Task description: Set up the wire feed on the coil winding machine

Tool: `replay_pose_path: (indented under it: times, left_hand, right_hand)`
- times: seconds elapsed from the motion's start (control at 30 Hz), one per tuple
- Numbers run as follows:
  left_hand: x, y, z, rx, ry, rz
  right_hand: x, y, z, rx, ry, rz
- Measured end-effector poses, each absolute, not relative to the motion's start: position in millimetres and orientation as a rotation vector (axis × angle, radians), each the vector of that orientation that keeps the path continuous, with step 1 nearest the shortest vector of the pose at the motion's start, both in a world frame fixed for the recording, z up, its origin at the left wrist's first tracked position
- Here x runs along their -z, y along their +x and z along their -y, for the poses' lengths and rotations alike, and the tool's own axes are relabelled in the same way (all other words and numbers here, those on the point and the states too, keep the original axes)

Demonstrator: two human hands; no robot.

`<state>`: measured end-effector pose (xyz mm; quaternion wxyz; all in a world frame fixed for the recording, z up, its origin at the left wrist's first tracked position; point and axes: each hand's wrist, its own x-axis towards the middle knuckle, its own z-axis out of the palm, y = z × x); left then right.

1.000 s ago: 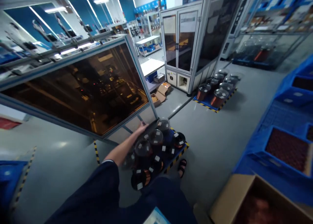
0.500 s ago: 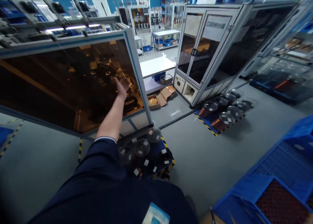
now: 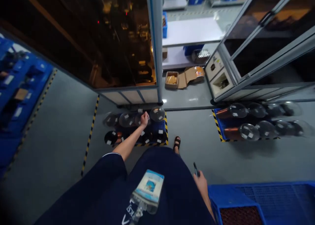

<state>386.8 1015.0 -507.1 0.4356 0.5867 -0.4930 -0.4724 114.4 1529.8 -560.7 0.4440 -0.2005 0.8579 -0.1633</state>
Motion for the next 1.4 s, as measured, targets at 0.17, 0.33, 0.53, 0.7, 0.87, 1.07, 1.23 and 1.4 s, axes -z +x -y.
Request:
replay_pose_path:
  times: [0.17, 0.33, 0.53, 0.7, 0.87, 1.07, 1.23, 1.4]
  left_hand:
    - [482, 385, -1083, 0.991, 1.488, 1.152]
    - [439, 352, -1165, 1.027, 1.349, 1.118]
    - [416, 322, -1249, 1.119, 1.249, 1.035]
    - [431, 320, -1299, 1.073, 1.231, 1.003]
    - [442, 324, -1326, 1.068, 1.189, 0.997]
    - [442, 325, -1336, 1.053, 1.194, 1.021]
    - [441, 332, -1337, 1.046, 1.22, 1.028]
    - [451, 336, -1336, 0.965, 1.242, 0.899]
  right_hand:
    - [531, 45, -1399, 0.39, -1.045, -1.942]
    - [450, 40, -1265, 0.521, -1.588, -1.491]
    - [347, 63, -1211, 0.478, -2.011, -1.043]
    - [330, 81, -1222, 0.289, -2.045, -0.973]
    - [336, 97, -1232, 0.146, -2.085, -0.928]
    - [337, 111, -1236, 0.069, -2.122, -0.896]
    - [324, 125, -1238, -0.012, -2.143, -0.971]
    - [319, 132, -1239, -0.038, -2.056, -1.07]
